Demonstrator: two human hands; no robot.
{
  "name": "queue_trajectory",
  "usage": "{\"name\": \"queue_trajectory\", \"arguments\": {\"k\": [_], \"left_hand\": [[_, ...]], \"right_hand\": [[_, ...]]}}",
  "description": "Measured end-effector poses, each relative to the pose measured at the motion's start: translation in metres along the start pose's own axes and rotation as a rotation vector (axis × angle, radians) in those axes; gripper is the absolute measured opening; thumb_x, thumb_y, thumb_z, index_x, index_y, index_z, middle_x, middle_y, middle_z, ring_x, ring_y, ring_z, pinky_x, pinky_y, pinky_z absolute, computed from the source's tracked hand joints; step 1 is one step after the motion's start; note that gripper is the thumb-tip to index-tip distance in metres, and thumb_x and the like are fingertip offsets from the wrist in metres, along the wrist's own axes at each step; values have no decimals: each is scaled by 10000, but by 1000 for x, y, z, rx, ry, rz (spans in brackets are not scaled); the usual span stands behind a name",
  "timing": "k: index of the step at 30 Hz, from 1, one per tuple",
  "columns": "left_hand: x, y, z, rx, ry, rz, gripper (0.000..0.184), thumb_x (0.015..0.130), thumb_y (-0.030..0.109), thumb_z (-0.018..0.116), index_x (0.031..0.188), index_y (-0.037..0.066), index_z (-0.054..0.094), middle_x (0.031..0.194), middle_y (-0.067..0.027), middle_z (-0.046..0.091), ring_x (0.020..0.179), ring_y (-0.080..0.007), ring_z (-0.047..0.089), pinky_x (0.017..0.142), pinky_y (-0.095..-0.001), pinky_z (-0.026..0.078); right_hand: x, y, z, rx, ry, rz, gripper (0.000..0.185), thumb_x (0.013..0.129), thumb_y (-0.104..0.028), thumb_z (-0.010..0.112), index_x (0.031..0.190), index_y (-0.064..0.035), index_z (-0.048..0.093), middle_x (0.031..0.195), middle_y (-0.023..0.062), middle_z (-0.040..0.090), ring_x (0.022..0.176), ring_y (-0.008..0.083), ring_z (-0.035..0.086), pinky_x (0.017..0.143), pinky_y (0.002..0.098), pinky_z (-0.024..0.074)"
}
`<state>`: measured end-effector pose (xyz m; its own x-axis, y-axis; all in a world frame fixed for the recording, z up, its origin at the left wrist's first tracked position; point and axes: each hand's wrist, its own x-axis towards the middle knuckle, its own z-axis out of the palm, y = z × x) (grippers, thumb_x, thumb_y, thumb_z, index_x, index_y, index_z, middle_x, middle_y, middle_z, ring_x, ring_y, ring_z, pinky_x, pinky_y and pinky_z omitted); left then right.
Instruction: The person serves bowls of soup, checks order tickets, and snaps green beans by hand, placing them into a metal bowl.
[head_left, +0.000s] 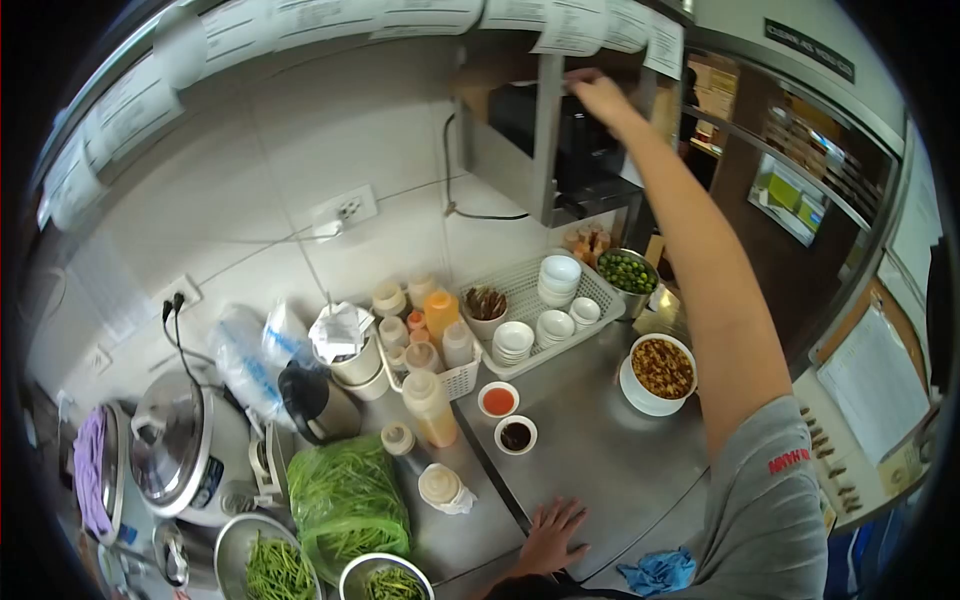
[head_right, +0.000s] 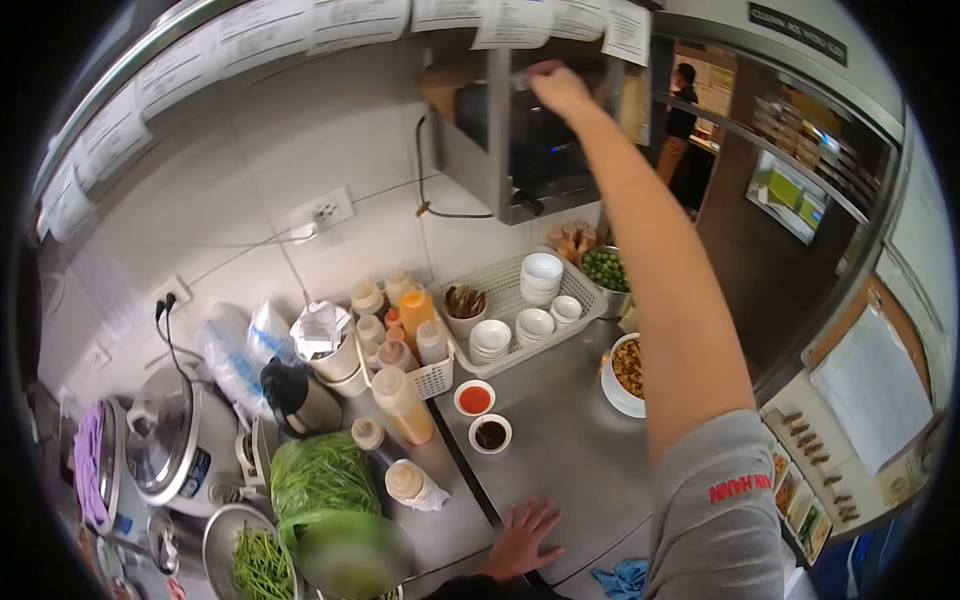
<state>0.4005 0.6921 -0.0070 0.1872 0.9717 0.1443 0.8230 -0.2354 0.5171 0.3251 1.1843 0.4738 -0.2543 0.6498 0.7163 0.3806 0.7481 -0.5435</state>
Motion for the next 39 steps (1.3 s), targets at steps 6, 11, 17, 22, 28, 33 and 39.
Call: {"name": "queue_trajectory", "arguments": {"k": [6,11,17,22,28,33,39], "left_hand": [[-5,-12,13,-72,10,41,759,802,467,647,1424,120,386,1509,-106,295,1401,-337,237,1105,-596,184],[7,-10,11,-377,-168,-152,836,779,442,707,1448,104,338,1487,-161,333,1383,-326,299,1118,-496,237],[-20,41,-114,-1690,221,167,879,840,386,702,1492,105,183,1432,-126,412,1240,-204,462,1015,-365,400],[-78,63,-154,-1948,525,139,570,918,494,566,1314,100,449,1254,-63,556,1118,-166,553,952,-356,437],[-148,73,-161,-1795,986,-286,366,985,293,515,1207,3,537,1170,-96,615,1071,-195,609,934,-360,490],[-245,83,-197,-1549,1406,-327,348,990,259,445,1244,25,489,1200,-150,594,1100,-255,577,949,-395,474],[-337,91,-194,-1626,1228,123,159,945,262,494,850,156,422,663,34,376,614,-103,373,571,-258,339]], "right_hand": [[-27,34,-55,756,40,145,183,894,-197,652,1027,-73,679,964,6,657,883,105,569,752,242,416],[-203,5,-106,617,-265,184,491,936,-121,595,1365,23,404,1363,139,477,1259,203,478,1058,311,357],[-395,-97,-138,22,-890,-38,305,887,-61,624,1174,36,602,1161,86,591,1024,149,555,901,280,430],[-483,-160,-138,294,-1075,-51,212,854,49,617,1064,52,648,1040,91,605,900,126,567,734,217,467],[-530,-203,-115,476,-1116,-94,171,865,54,606,1023,55,670,918,74,636,807,92,575,659,198,455],[-551,-228,-99,783,-967,-11,153,882,54,594,1010,56,677,922,68,641,839,92,585,739,212,466],[-547,-271,-80,941,-733,-65,179,893,63,568,1046,52,660,980,73,641,880,97,595,793,229,465]]}}
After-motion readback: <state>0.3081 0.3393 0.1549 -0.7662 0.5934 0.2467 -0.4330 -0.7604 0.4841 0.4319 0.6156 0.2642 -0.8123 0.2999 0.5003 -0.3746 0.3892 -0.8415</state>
